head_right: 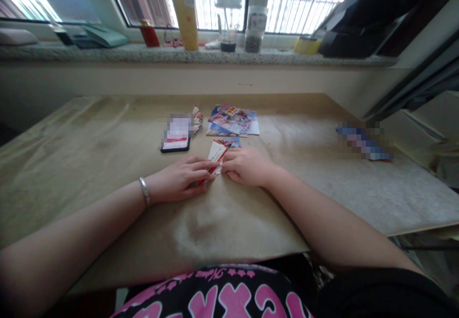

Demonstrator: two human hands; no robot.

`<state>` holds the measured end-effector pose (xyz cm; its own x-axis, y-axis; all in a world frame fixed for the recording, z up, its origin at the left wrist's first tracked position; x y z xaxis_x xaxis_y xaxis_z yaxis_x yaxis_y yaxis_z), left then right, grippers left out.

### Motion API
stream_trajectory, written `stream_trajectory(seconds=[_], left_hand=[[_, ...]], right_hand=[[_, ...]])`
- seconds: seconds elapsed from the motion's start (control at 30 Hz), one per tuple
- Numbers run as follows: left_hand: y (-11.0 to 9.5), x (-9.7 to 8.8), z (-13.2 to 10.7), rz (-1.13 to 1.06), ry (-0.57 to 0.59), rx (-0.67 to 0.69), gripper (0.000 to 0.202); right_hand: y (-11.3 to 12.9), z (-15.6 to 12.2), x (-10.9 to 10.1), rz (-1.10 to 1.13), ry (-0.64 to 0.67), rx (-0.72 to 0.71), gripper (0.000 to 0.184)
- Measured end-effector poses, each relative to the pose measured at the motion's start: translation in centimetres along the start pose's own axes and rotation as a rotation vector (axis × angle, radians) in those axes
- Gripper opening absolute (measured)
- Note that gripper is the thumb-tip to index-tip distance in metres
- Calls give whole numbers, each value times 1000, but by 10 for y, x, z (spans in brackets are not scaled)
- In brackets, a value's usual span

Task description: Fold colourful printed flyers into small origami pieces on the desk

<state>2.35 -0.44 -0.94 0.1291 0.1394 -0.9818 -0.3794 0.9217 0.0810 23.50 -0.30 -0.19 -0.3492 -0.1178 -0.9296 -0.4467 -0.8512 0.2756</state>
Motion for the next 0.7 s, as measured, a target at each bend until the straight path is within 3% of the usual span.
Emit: stream_trajectory(seconds=[0.2, 0.6, 0.7], left_hand=[[-1, -4, -1, -85, -39, 51, 19], [6, -4, -6, -216, 83, 1, 19], [5, -5, -6, -201, 77, -56, 28]], right_hand=[[1, 0, 0, 0, 3, -6, 25], [11, -2, -2, -73, 52, 2, 40], [14, -2, -3, -86, 73, 9, 40]])
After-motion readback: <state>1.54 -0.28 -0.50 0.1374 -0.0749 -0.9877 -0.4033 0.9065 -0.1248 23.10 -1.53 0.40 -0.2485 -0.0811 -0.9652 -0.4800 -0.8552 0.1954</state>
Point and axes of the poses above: each hand's wrist, its own z-axis towards the middle knuckle, its own x-axis out of the palm, y = z × x, the point moved 2 cm from there along z, towards the middle knuckle, and after that the axes turned 13 degrees about z, right-handed, at the moved point
